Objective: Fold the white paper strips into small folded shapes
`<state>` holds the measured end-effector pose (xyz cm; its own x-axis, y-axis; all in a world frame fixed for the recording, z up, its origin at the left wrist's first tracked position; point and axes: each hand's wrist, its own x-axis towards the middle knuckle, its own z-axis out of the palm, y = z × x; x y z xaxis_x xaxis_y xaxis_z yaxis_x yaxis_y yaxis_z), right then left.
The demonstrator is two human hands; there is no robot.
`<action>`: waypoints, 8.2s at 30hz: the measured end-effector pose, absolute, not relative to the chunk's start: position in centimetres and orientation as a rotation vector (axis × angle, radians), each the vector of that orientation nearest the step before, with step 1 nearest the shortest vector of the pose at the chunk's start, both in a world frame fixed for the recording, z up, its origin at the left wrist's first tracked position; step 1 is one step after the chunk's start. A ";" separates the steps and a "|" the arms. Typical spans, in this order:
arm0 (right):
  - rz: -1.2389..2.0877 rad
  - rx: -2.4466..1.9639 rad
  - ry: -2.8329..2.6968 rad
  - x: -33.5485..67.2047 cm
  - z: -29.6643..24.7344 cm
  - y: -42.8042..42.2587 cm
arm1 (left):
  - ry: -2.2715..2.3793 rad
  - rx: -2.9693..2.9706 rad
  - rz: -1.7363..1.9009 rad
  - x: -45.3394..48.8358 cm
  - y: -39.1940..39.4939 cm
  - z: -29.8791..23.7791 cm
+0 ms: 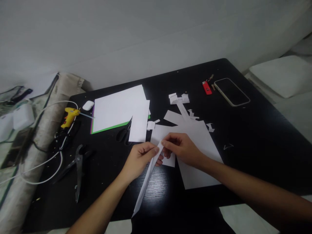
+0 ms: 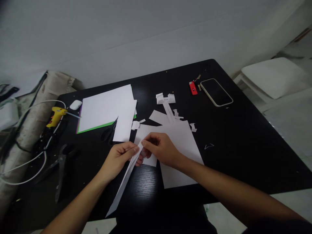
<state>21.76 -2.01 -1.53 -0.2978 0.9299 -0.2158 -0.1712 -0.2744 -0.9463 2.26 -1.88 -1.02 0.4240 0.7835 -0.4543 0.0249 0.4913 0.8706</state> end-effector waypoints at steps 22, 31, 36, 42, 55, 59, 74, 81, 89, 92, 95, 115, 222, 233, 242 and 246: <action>1.799 -1.042 -1.180 22.1 -1.6 -1.9 | 0.952 0.986 0.411 2.3 -1.8 -0.7; 1.858 -1.019 -1.136 22.2 -1.7 -1.7 | 0.964 0.984 0.427 2.1 -1.7 -0.8; 1.864 -0.995 -1.127 22.2 -1.9 -1.8 | 0.968 0.993 0.433 2.2 -1.6 -0.5; 1.854 -1.004 -1.146 22.2 -1.8 -1.8 | 0.967 1.009 0.419 2.1 -1.5 -0.4; 1.759 -1.009 -1.275 22.4 -1.8 -1.6 | 0.930 0.952 0.343 1.7 -1.4 -0.6; 1.751 -1.032 -1.300 22.6 -1.8 -1.6 | 0.931 0.940 0.327 1.4 -1.3 -0.5; 1.745 -1.047 -1.301 22.5 -1.9 -1.6 | 0.938 0.982 0.318 1.6 -1.2 -0.4; 1.704 -1.042 -1.387 22.6 -2.0 -1.6 | 0.939 1.032 0.328 1.4 -1.1 -0.6; 1.738 -0.954 -1.454 23.0 -1.9 -1.5 | 0.850 0.887 0.335 1.3 -1.1 -0.4; 1.789 -0.933 -1.374 22.9 -1.8 -1.4 | 0.837 0.855 0.324 1.3 -1.0 -0.4; 1.800 -0.912 -1.340 22.8 -1.7 -1.4 | 0.835 0.849 0.313 1.2 -0.9 -0.4; 1.804 -0.881 -1.347 23.4 -1.2 -1.2 | 0.829 0.879 0.284 0.5 -0.8 -0.4; 2.176 -0.945 -1.320 22.2 -1.4 -1.9 | 1.057 1.331 0.832 0.5 -0.7 -1.4; 2.023 -1.067 -1.322 21.6 -1.6 -2.6 | 1.019 1.065 0.767 1.6 -0.6 -1.1; 2.115 -0.983 -1.310 21.8 -0.8 -2.5 | 1.066 1.155 0.841 1.5 -0.7 -0.8; 2.090 -0.985 -1.307 21.7 -1.1 -2.6 | 1.060 1.187 0.836 1.5 -0.9 -0.6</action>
<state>21.72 -2.59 -1.08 -0.6245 0.7124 -0.3201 -0.0239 -0.4271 -0.9039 1.48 -0.90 -0.60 0.3092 0.9302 -0.1980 0.0237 0.2006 0.9794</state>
